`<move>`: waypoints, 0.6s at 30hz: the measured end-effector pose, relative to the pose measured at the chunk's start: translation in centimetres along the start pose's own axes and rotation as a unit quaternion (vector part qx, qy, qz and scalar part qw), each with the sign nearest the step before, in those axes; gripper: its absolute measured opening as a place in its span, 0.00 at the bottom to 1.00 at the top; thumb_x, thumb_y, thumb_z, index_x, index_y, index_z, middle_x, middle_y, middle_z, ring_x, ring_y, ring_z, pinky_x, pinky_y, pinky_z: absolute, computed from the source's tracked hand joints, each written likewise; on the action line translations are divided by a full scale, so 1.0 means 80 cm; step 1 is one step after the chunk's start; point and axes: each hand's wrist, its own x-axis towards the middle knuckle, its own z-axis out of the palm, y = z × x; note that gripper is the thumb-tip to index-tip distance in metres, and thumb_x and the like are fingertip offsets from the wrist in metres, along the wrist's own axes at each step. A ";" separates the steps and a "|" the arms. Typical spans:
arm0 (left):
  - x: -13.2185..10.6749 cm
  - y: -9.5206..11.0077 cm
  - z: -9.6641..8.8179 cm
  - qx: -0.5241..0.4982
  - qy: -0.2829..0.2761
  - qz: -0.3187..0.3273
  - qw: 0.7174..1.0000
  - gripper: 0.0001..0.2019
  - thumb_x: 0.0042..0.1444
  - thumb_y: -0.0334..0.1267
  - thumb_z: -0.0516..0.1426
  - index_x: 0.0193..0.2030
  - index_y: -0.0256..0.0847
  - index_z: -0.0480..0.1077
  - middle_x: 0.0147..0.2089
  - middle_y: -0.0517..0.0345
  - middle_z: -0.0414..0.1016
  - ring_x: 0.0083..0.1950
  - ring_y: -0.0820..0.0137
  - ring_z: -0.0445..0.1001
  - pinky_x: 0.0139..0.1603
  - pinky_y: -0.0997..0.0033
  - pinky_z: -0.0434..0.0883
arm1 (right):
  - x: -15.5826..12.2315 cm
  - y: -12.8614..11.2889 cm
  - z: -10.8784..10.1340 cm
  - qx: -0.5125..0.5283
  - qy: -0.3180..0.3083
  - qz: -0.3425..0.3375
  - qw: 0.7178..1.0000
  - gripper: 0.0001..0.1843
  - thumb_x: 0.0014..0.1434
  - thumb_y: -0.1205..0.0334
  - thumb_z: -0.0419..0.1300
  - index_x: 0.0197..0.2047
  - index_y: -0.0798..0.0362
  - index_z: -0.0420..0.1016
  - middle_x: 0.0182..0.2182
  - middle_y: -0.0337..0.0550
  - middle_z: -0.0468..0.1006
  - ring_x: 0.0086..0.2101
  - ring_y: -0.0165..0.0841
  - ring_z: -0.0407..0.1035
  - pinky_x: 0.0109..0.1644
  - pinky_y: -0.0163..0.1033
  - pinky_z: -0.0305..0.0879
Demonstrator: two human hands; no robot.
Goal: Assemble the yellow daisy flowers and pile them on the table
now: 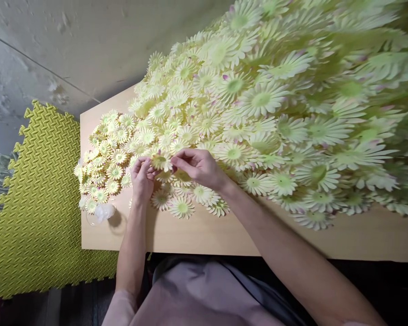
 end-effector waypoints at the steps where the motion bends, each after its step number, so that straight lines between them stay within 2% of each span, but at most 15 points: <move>1: 0.002 0.001 -0.002 -0.004 0.016 0.012 1.000 0.12 0.47 0.42 0.66 0.31 0.40 0.68 0.25 0.66 0.68 0.25 0.80 0.67 0.30 0.79 0.70 | 0.001 0.000 -0.003 0.011 0.024 -0.006 1.000 0.13 0.56 0.50 0.65 0.29 0.51 0.75 0.24 0.40 0.75 0.25 0.29 0.67 0.28 0.37 0.66; 4: 0.008 0.004 -0.009 -0.020 0.064 0.051 0.996 0.11 0.48 0.39 0.64 0.32 0.40 0.67 0.33 0.64 0.73 0.33 0.76 0.74 0.38 0.71 0.75 | 0.005 0.002 -0.012 0.056 0.142 -0.035 0.988 0.16 0.58 0.50 0.61 0.24 0.49 0.68 0.21 0.37 0.67 0.22 0.27 0.60 0.24 0.37 0.61; 6: 0.010 0.007 -0.012 -0.030 0.080 0.064 0.994 0.11 0.48 0.38 0.65 0.31 0.40 0.66 0.36 0.63 0.74 0.38 0.74 0.76 0.42 0.67 0.76 | 0.007 0.003 -0.016 0.052 0.217 -0.078 0.972 0.19 0.58 0.51 0.62 0.20 0.50 0.64 0.18 0.35 0.60 0.20 0.26 0.56 0.22 0.36 0.57; 8: 0.009 0.008 -0.011 -0.021 0.081 0.064 0.994 0.11 0.48 0.39 0.65 0.31 0.40 0.67 0.36 0.63 0.73 0.38 0.74 0.76 0.42 0.67 0.76 | 0.007 0.002 -0.016 0.022 0.232 -0.125 0.964 0.24 0.56 0.52 0.64 0.17 0.51 0.59 0.14 0.33 0.55 0.18 0.25 0.51 0.20 0.35 0.51; 11: 0.004 0.005 -0.007 0.015 0.058 0.061 0.996 0.11 0.48 0.40 0.66 0.30 0.40 0.68 0.32 0.64 0.72 0.34 0.77 0.74 0.40 0.71 0.76 | 0.003 -0.002 -0.007 -0.006 0.159 -0.158 0.974 0.27 0.55 0.51 0.66 0.15 0.51 0.58 0.12 0.32 0.56 0.16 0.24 0.50 0.19 0.35 0.48; 15: -0.004 0.000 0.002 0.053 -0.012 0.065 0.996 0.08 0.50 0.40 0.66 0.30 0.41 0.72 0.33 0.61 0.76 0.34 0.77 0.76 0.37 0.75 0.74 | -0.003 -0.003 0.008 -0.083 0.027 -0.113 0.990 0.17 0.52 0.52 0.69 0.22 0.53 0.71 0.19 0.38 0.71 0.20 0.26 0.61 0.23 0.36 0.58; 18: -0.010 0.002 0.007 0.073 -0.079 0.070 0.992 0.06 0.51 0.39 0.65 0.30 0.40 0.74 0.40 0.55 0.81 0.42 0.70 0.80 0.42 0.70 0.76 | -0.003 0.002 0.013 -0.152 0.020 -0.097 0.983 0.16 0.50 0.51 0.70 0.26 0.54 0.75 0.23 0.40 0.75 0.22 0.28 0.64 0.26 0.37 0.61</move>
